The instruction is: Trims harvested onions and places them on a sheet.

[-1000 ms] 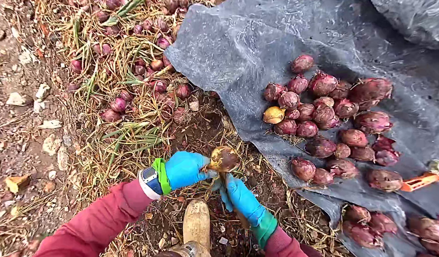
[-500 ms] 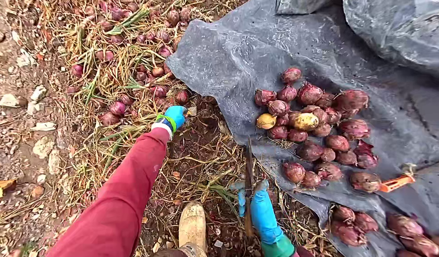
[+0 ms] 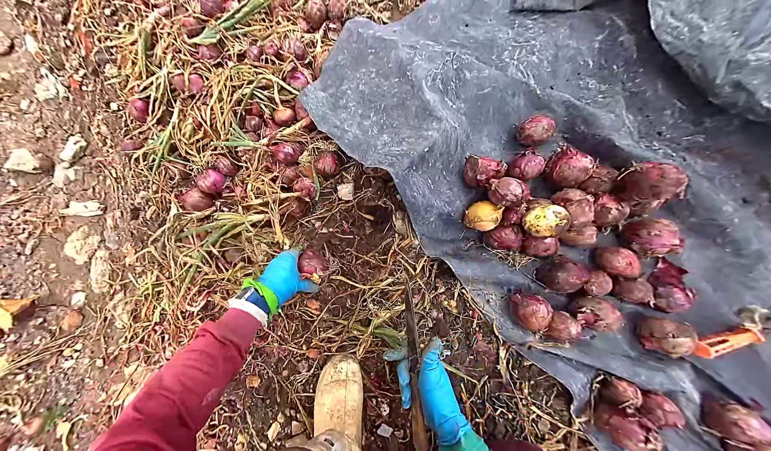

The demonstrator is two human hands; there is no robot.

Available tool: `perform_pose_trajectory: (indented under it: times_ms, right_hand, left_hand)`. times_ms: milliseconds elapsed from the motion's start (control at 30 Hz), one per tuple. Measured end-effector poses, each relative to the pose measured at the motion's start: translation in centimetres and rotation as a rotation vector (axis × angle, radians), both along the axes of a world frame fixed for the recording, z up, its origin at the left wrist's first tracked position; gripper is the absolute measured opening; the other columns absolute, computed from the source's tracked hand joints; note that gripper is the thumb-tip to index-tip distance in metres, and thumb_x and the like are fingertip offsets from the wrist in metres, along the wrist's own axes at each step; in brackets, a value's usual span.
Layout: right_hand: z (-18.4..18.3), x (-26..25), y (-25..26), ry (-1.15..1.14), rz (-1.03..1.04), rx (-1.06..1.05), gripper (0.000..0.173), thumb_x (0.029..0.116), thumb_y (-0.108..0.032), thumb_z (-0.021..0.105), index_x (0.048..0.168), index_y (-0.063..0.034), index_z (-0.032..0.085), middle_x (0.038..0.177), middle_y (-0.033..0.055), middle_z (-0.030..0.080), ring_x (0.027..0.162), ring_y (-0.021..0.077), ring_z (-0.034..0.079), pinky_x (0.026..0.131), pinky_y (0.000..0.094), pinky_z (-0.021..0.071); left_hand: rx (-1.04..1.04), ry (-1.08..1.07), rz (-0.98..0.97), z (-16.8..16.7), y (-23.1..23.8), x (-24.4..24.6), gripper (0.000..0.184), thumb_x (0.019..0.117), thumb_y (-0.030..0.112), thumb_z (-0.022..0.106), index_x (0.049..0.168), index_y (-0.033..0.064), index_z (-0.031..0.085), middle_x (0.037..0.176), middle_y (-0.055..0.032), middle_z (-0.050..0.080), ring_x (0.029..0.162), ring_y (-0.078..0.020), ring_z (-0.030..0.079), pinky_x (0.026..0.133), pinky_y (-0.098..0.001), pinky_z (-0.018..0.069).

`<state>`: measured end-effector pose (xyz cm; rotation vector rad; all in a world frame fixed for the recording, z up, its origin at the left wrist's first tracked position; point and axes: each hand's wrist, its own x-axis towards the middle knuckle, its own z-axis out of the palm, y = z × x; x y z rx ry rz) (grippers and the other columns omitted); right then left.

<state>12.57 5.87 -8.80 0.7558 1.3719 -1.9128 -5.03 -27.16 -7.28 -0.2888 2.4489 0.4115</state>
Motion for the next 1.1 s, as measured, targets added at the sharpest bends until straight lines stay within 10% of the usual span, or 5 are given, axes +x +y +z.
perform_pose_trajectory:
  times_ms: [333, 467, 733, 867, 1100]
  right_hand:
    - [5.7, -6.1, -1.2, 0.432, 0.066, 0.014, 0.072, 0.0831, -0.079, 0.06, 0.084, -0.0068, 0.063, 0.059, 0.0045, 0.061, 0.046, 0.0154, 0.058, 0.045, 0.0318, 0.053]
    - [6.4, -8.5, -0.5, 0.539, 0.153, 0.202, 0.085, 0.0822, -0.093, 0.035, 0.077, -0.012, 0.061, 0.058, 0.0015, 0.06, 0.047, 0.0131, 0.058, 0.045, 0.0314, 0.0525]
    - [3.1, -8.3, 0.5, 0.255, 0.357, 0.151, 0.089, 0.0983, -0.077, 0.016, 0.098, -0.007, 0.071, 0.059, 0.0083, 0.06, 0.045, 0.019, 0.056, 0.044, 0.0355, 0.0511]
    - [4.4, -8.3, 1.6, 0.363, 0.57, 0.11, 0.091, 0.0834, -0.093, 0.027, 0.089, -0.0109, 0.066, 0.062, 0.0018, 0.061, 0.048, 0.0136, 0.058, 0.047, 0.0322, 0.0514]
    - [7.2, -9.9, 5.1, 0.462, -0.216, 0.124, 0.094, 0.0884, -0.086, 0.003, 0.095, -0.0133, 0.062, 0.051, 0.0026, 0.05, 0.037, 0.0169, 0.049, 0.037, 0.0357, 0.0487]
  left_hand:
    - [0.423, 0.0, -0.411, 12.1, 9.1, 1.8, 0.05, 0.0806, 0.063, 0.08, 0.1, 0.0171, 0.075, 0.085, -0.0005, 0.073, 0.082, -0.0157, 0.071, 0.078, -0.0458, 0.0594]
    - [0.704, -0.306, -0.302, 11.9, 9.6, 1.7, 0.05, 0.0854, 0.067, 0.07, 0.093, 0.0178, 0.076, 0.081, 0.0059, 0.072, 0.079, -0.003, 0.069, 0.076, -0.0302, 0.0586]
    - [0.142, -0.002, -0.123, 11.1, 8.6, -0.6, 0.052, 0.0731, 0.058, 0.089, 0.107, 0.0202, 0.075, 0.091, -0.0022, 0.076, 0.088, -0.0201, 0.074, 0.082, -0.0524, 0.0608]
    - [0.153, -0.279, -0.648, 14.2, 14.6, 1.1, 0.048, 0.096, 0.063, 0.06, 0.097, 0.0163, 0.073, 0.088, -0.0041, 0.071, 0.086, -0.0235, 0.07, 0.078, -0.0531, 0.0572]
    - [-0.164, 0.14, -0.333, 13.6, 12.6, -7.6, 0.04, 0.1046, 0.052, 0.049, 0.11, 0.02, 0.072, 0.107, -0.0109, 0.075, 0.103, -0.0354, 0.071, 0.081, -0.0653, 0.0545]
